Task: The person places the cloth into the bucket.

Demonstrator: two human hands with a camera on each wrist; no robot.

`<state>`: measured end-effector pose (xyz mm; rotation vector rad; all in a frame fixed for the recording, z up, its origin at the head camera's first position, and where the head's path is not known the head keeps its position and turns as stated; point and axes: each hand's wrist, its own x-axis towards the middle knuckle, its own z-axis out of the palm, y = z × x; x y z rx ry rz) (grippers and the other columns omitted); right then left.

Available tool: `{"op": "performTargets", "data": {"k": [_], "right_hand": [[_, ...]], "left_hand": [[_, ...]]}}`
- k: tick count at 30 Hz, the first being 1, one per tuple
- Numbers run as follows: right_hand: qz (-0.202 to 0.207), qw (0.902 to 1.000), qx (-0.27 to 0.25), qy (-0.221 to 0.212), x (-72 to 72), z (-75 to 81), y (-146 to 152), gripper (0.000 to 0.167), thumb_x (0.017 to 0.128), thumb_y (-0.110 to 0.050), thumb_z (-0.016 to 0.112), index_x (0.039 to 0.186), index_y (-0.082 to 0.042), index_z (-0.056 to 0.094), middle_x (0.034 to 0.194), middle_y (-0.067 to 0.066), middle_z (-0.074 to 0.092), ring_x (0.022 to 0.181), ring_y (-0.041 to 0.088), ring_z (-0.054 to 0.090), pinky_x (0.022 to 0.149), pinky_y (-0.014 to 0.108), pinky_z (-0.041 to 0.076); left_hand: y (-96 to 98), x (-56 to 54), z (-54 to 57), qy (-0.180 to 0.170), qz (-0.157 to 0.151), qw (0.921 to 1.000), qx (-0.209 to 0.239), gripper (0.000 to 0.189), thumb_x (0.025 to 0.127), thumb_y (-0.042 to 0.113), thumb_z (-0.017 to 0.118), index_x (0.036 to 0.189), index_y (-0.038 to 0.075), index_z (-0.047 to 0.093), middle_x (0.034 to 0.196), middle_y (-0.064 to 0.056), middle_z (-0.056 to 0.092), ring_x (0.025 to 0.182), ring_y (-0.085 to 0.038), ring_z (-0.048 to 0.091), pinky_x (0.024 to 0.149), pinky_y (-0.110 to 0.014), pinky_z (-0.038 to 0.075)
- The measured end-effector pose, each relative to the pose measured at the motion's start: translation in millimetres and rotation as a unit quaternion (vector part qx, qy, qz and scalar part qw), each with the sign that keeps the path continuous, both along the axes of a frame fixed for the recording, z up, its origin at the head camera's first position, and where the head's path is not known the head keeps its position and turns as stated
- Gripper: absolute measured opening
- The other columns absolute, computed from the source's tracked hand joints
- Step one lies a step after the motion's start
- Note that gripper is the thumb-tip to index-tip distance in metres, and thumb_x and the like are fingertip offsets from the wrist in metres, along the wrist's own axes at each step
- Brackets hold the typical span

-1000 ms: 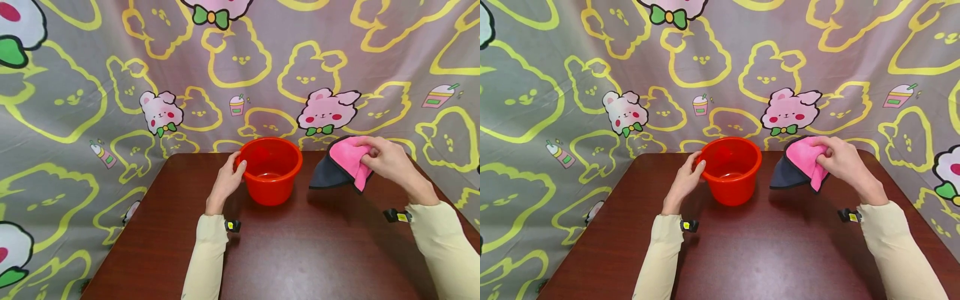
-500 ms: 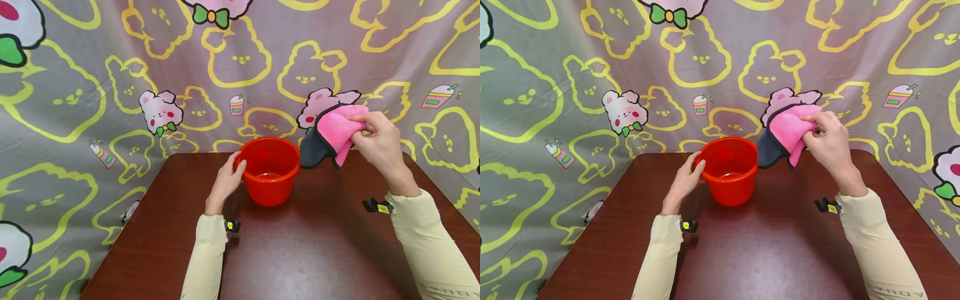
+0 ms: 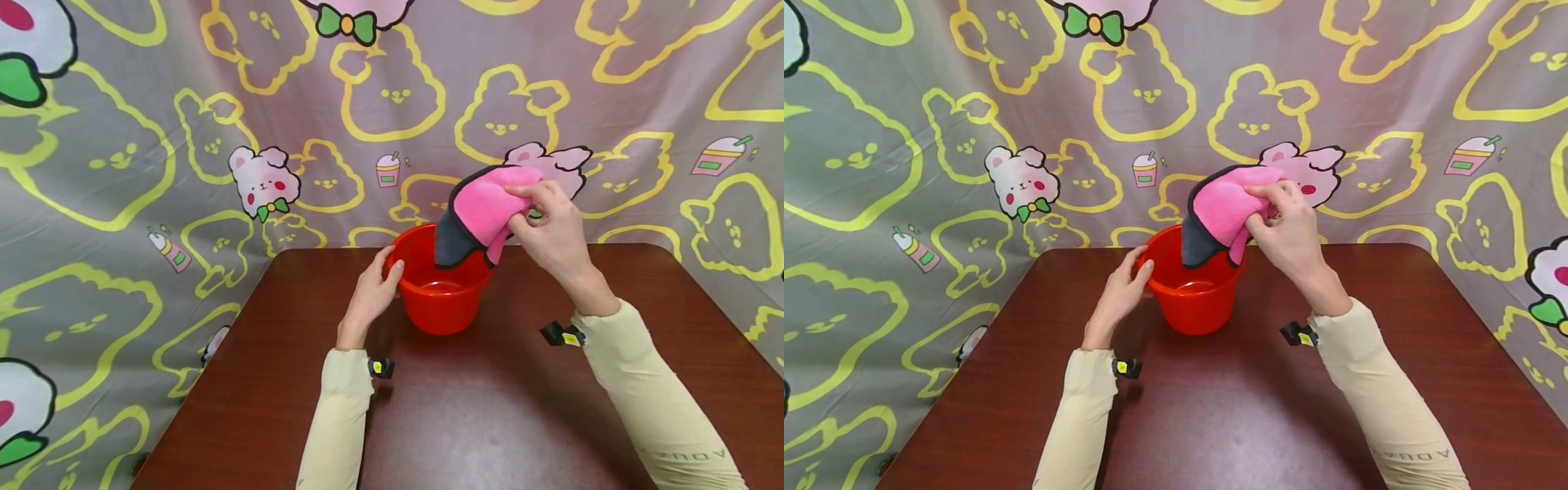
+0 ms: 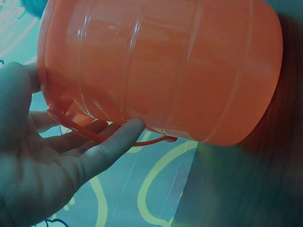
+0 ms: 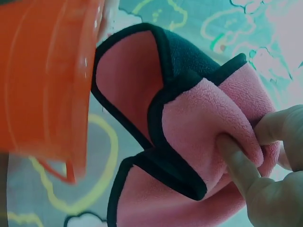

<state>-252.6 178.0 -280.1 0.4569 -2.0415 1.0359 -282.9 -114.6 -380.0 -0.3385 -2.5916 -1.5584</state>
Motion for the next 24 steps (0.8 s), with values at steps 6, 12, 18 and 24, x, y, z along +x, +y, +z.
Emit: {"op": "performTargets", "data": {"k": [6,12,18,24], "right_hand": [[0.040,0.9991,0.001,-0.012,1.7,0.5,-26.5,0.034,0.087,-0.004,0.064,0.120,-0.007,0.070,0.100,0.017,0.057,0.084,0.018,0.049,0.062,0.005,0.040],[0.076,0.9966,-0.019,-0.025,4.2,2.0,-42.4,0.034,0.087,-0.003,0.064,0.121,-0.005,0.068,0.103,0.017,0.056,0.090,0.013,0.047,0.065,0.005,0.044],[0.079,0.9965,-0.008,-0.027,2.8,-7.1,-50.5,0.033,0.087,-0.004,0.066,0.120,-0.004,0.069,0.104,0.016,0.057,0.089,0.017,0.048,0.062,0.009,0.042],[0.073,0.9956,0.026,-0.052,-5.4,-24.8,-51.7,0.034,0.087,-0.005,0.066,0.121,-0.004,0.068,0.103,0.017,0.058,0.086,0.027,0.053,0.065,0.023,0.049]], "left_hand": [[-1.1,-0.4,-0.6,-0.001,-0.002,1.0000,-0.004,0.055,0.099,0.043,0.054,0.149,0.028,0.037,0.130,-0.003,0.057,0.090,-0.035,0.069,0.076,-0.034,0.060],[-0.6,-2.9,-0.8,0.017,0.014,0.9996,-0.019,0.050,0.099,0.041,0.053,0.147,0.029,0.040,0.123,-0.006,0.060,0.076,-0.025,0.069,0.072,-0.032,0.060],[-0.5,-3.8,-1.2,0.026,0.020,0.9991,-0.026,0.047,0.100,0.034,0.052,0.146,0.028,0.042,0.116,-0.010,0.064,0.068,-0.020,0.068,0.072,-0.033,0.060],[-2.1,-2.3,-2.0,0.018,0.019,0.9993,-0.028,0.052,0.096,0.026,0.055,0.147,0.028,0.041,0.122,-0.010,0.064,0.079,-0.031,0.071,0.077,-0.036,0.059]]}}
